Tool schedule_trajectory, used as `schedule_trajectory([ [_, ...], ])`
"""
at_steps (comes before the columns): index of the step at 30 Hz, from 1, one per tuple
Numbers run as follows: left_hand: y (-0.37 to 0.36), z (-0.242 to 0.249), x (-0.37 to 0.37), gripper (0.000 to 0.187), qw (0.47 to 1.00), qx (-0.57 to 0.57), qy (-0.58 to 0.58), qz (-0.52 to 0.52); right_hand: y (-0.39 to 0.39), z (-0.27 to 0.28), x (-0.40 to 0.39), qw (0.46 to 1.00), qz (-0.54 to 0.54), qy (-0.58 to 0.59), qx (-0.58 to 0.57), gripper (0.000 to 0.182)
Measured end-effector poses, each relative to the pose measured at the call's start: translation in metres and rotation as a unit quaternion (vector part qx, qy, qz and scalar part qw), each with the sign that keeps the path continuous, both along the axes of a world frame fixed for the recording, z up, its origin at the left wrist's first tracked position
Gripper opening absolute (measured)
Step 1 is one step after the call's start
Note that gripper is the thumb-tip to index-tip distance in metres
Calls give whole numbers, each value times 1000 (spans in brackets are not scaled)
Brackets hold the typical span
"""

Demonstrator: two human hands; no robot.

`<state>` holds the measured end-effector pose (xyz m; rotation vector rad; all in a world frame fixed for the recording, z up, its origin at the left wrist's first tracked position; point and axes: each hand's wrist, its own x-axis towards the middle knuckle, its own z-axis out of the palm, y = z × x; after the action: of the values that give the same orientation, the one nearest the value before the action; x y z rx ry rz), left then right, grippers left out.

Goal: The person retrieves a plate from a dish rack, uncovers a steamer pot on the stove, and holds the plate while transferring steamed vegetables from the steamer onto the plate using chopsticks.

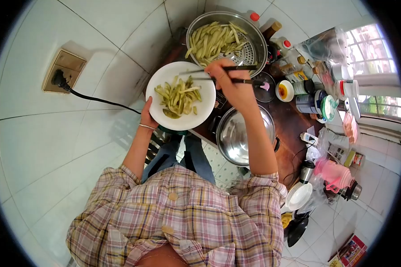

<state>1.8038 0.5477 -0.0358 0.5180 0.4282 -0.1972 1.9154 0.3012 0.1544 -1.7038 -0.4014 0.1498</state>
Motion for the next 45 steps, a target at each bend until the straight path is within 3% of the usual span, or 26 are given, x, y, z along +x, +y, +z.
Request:
schedule_trajectory([
  [6,0,-1,1,55,1000,12,0,9,25,-45,47,995,-44,-85,24,13],
  [8,0,-2,-2,54,1000,25,6,11,28,-73,60,981,-38,-191,4,15],
  [9,0,-2,-1,53,999,30,7,13,29,-64,52,993,-65,-94,32,17],
  [13,0,5,1,52,999,26,12,14,12,-40,33,986,-81,-44,143,15],
  [18,-1,0,-2,56,1000,19,-2,16,2,-10,-13,997,33,-44,59,11],
  [20,-3,-1,0,56,1000,13,-5,15,-19,5,-9,999,5,17,-27,13],
  [22,-3,-5,-1,56,1000,-1,-8,24,-44,8,19,990,-140,27,-7,22],
  [24,-2,-9,-3,56,1000,-21,-11,15,-74,-16,63,982,-173,50,58,22],
  [26,-2,-11,-3,56,1000,-7,2,23,-92,-56,103,976,-206,55,51,22],
  [28,-3,-13,-3,56,1000,15,-4,18,-99,-87,123,916,-378,104,80,22],
  [37,-4,-9,-5,56,999,-10,0,48,-74,-132,144,874,-331,214,285,22],
  [41,-6,-1,-5,55,999,25,-4,48,-82,-128,143,836,-317,296,337,26],
  [45,-3,-5,-6,55,998,30,8,49,-89,-130,147,830,-305,319,341,27],
])
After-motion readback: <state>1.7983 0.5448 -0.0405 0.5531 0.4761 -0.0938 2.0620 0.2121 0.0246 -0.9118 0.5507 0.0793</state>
